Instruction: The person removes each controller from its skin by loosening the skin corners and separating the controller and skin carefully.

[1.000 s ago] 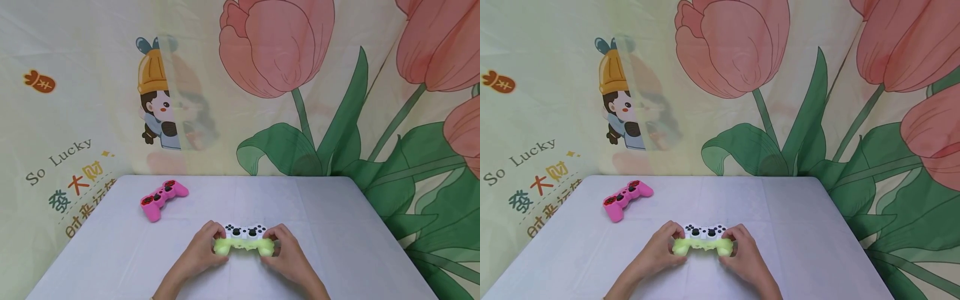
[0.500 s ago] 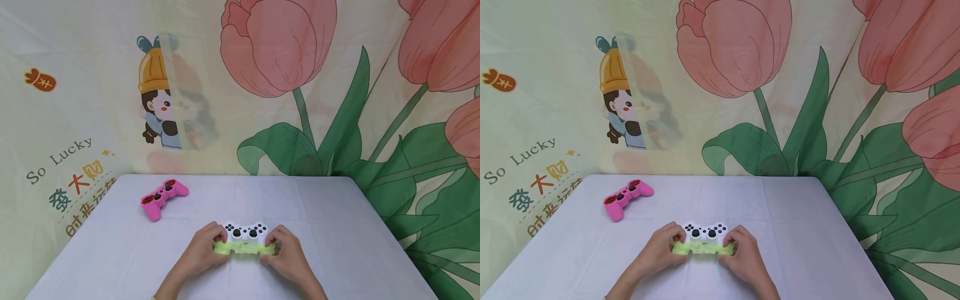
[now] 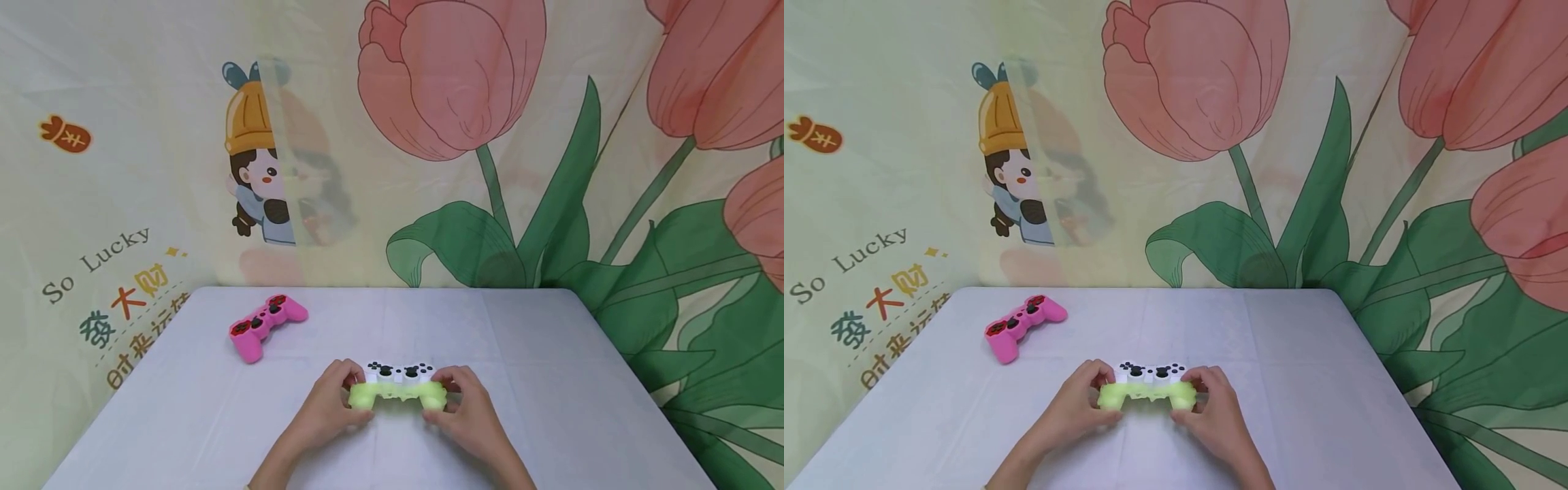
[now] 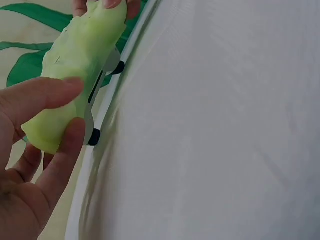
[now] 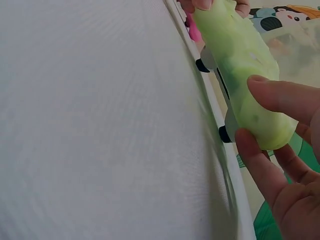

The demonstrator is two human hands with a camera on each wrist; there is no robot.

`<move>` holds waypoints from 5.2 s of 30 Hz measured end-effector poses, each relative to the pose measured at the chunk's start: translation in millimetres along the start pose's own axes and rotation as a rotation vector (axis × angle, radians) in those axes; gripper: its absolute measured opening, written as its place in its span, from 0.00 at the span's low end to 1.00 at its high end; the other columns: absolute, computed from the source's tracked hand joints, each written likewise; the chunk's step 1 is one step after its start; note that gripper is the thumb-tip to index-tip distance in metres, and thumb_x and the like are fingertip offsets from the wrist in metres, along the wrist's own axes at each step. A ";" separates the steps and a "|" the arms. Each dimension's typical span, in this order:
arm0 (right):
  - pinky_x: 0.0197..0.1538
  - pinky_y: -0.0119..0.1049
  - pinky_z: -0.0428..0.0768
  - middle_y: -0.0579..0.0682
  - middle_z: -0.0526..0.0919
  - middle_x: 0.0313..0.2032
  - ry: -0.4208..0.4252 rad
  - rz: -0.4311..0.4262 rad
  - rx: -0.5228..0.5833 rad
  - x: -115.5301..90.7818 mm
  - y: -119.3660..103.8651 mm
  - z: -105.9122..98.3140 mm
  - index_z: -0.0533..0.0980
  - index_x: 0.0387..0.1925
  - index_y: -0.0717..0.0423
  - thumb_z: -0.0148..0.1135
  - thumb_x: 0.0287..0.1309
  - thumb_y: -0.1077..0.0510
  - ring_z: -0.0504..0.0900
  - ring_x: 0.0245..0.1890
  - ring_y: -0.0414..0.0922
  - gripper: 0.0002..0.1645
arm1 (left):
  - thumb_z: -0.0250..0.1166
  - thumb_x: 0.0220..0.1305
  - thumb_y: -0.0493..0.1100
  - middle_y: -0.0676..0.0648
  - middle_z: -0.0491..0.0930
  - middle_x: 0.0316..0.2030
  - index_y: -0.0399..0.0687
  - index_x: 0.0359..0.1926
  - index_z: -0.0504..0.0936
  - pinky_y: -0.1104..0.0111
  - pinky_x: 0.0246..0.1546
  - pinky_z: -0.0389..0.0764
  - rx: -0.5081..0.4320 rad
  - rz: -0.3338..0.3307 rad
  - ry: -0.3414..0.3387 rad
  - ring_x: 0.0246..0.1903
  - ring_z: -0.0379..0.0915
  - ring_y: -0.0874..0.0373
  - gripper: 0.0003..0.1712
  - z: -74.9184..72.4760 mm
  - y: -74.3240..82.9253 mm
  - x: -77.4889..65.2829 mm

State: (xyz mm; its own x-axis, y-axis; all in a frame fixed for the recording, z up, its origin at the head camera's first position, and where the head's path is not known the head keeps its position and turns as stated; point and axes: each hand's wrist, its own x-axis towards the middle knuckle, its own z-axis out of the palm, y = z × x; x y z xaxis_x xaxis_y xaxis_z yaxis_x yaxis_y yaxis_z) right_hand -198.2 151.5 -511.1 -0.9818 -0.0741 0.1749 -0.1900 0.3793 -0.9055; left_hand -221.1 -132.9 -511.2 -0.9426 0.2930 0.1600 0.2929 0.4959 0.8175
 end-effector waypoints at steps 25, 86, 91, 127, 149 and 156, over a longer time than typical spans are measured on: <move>0.42 0.33 0.87 0.57 0.79 0.56 -0.059 0.077 0.100 0.0 3.7 -1.7 0.75 0.55 0.54 0.85 0.49 0.64 0.87 0.40 0.47 0.34 | 0.89 0.44 0.45 0.48 0.77 0.49 0.50 0.46 0.73 0.68 0.42 0.83 -0.139 -0.169 -0.015 0.48 0.77 0.52 0.35 -5.3 -0.4 0.1; 0.25 0.28 0.68 0.42 0.75 0.29 -0.167 -0.053 -0.234 -2.8 9.3 0.1 0.64 0.55 0.50 0.75 0.65 0.54 0.68 0.19 0.32 0.29 | 0.86 0.50 0.48 0.53 0.72 0.26 0.55 0.42 0.71 0.70 0.30 0.68 0.042 -0.105 -0.015 0.28 0.67 0.61 0.30 -1.5 -3.5 -1.1; 0.27 0.28 0.68 0.39 0.71 0.23 -0.166 -0.052 -0.277 -2.8 7.8 -0.1 0.63 0.56 0.50 0.74 0.66 0.52 0.67 0.20 0.32 0.29 | 0.85 0.52 0.49 0.54 0.72 0.26 0.54 0.42 0.70 0.71 0.30 0.69 0.064 -0.086 -0.035 0.27 0.68 0.62 0.30 -2.1 -2.7 -0.6; 0.53 0.32 0.86 0.48 0.73 0.49 0.040 -0.107 -0.086 -0.4 1.4 8.1 0.80 0.48 0.49 0.86 0.38 0.75 0.77 0.51 0.47 0.36 | 0.86 0.51 0.39 0.52 0.73 0.47 0.53 0.49 0.78 0.70 0.49 0.85 -0.013 0.034 -0.019 0.48 0.77 0.57 0.29 -3.5 -0.8 2.5; 0.46 0.31 0.83 0.38 0.75 0.40 0.044 -0.145 -0.240 -3.9 0.0 8.5 0.76 0.33 0.44 0.88 0.34 0.69 0.77 0.42 0.38 0.31 | 0.84 0.48 0.35 0.61 0.75 0.34 0.62 0.36 0.79 0.72 0.38 0.79 0.113 0.165 0.028 0.36 0.73 0.66 0.24 -0.7 -3.1 1.5; 0.43 0.31 0.82 0.35 0.75 0.37 0.077 -0.145 -0.238 -3.7 -1.1 9.0 0.75 0.28 0.40 0.90 0.33 0.69 0.77 0.38 0.37 0.32 | 0.84 0.48 0.36 0.61 0.74 0.30 0.63 0.32 0.79 0.73 0.35 0.78 0.137 0.169 0.050 0.32 0.72 0.66 0.23 -1.1 -1.3 1.2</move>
State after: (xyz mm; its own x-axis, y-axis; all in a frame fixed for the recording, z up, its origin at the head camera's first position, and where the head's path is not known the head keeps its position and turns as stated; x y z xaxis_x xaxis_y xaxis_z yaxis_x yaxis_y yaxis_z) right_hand -194.3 143.1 -514.2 -0.9398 -0.0769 0.3331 -0.3145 0.5766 -0.7541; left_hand -222.8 -134.1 -511.4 -0.8838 0.3426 0.3186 0.4637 0.5505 0.6942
